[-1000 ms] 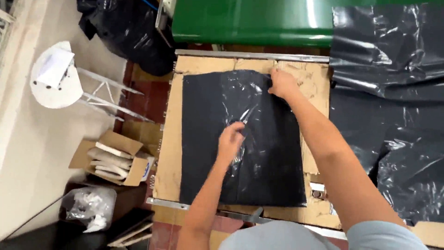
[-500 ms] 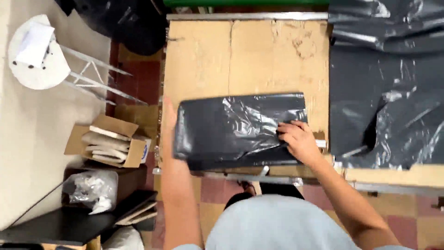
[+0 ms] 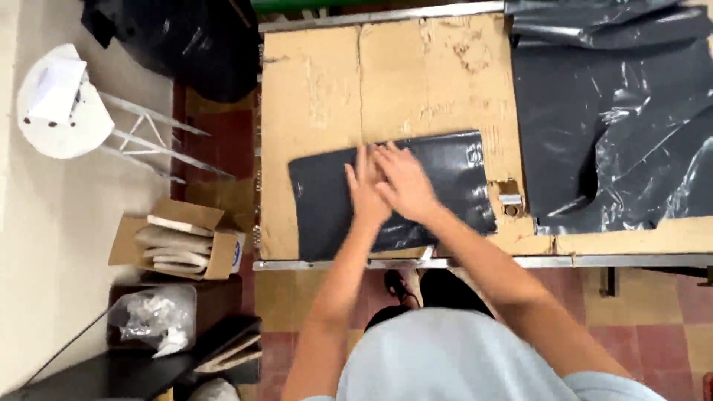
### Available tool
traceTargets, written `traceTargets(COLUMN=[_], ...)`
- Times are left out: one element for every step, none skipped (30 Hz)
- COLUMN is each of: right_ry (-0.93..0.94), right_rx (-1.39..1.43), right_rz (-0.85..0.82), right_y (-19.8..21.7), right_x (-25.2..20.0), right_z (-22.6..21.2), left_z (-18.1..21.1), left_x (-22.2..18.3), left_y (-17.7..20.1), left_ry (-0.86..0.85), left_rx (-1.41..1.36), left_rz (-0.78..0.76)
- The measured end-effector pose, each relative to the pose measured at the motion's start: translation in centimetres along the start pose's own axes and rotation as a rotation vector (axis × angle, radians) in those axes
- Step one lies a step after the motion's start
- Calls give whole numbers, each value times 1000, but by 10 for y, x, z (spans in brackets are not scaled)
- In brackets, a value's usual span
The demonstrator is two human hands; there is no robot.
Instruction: The person repeatedly takes black plastic sheets from a conveyor belt, folds them by hand on a wooden table, and places the folded sheets into a gray plastic basket. The process is repeated multiple times throughout the clip.
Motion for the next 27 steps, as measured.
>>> traceTargets(right_ry=[-69, -71, -70, -71, -77, -147, -216, -217, -316, -409, -403, -320, -236, -240, -89, 64, 63, 54, 45, 33, 80, 133, 128, 127, 124, 115, -133], right_rx=[-45, -44, -154, -263, -263, -319, -374, -377, -377, -378, -384, -411, -439, -437, -297, -153, -148, -149, -149, -150, -80, -9, -7, 255, 517, 514, 834], right_rz=[-51, -46, -58, -69, -65, -103, -141, -132, -171, -208, -197, -173, -150, -148, -214, -278, -278, -414, -551, -547, -458, -376, -379, -364, -343, -335, -333], right_y=[-29, -33, -38, -44, -31, -22, -13, -8, -3, 3, 2, -1, -4, -23, -48, -73, -76, -87, -98, -98, -93, -87, -81, -73, -64, -58, -58], right_x=[11, 3, -4, -12, -14, -23, -33, -42, -53, -60, -60, -61, -62, -71, -78, -87, -95, -105, -116, -124, -130, -141, -146, -149, -152, -155, -160], right_z=[5, 19, 33, 46, 62, 78, 93, 100, 114, 130, 121, 105, 89, 61, 25, -14, -37, -59, -81, -78, -81, -84, -76, -69, -61, -51, -25], left_z=[19, 12, 4, -4, -19, -38, -56, -70, -81, -91, -101, -102, -104, -118, -124, -130, -122, -112, -101, -71, -46, -21, -12, -8, -3, -26, -58], left_x=[-3, -3, -2, -1, -3, -15, -27, -46, -65, -82, -98, -117, -137, -142, -151, -164, -164, -165, -167, -161, -154, -159, -142, -120, -100, -82, -64], left_y=[-12, -12, -13, -15, -4, 3, 11, 21, 28, 36, 35, 35, 33, 15, 4, -9, -9, -13, -17, 12, 22, 32, 43, 53, 63, 36, 3], left_ry=[-82, -86, -64, -44, -50, 5, 60, 54, -19, -90, -94, -229, -364, -367, -487, -602, -602, -666, -730, -742, -700, -632, -634, -514, -387, -399, -123], left_rx=[-5, -2, 28, 57, 60, 83, 106, 110, 10, -91, -87, 1, 89, 91, 230, 369, 371, 333, 294, 293, 197, 94, 91, -122, -333, -329, -661], left_rz=[-58, -58, -70, -83, -85, -118, -152, -146, -189, -225, -213, -188, -162, -164, -35, 95, 91, 15, -61, -64, -406, -745, -749, -820, -883, -887, -1019])
Point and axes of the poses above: each hand's wrist, its own x-axis towards the middle knuckle, its own y-axis out of the back of the hand, z = x × y, the point moved 7 cm from there along x, towards the middle knuckle, and after that the axes turned 10 degrees about -z, right-handed, at the moved point
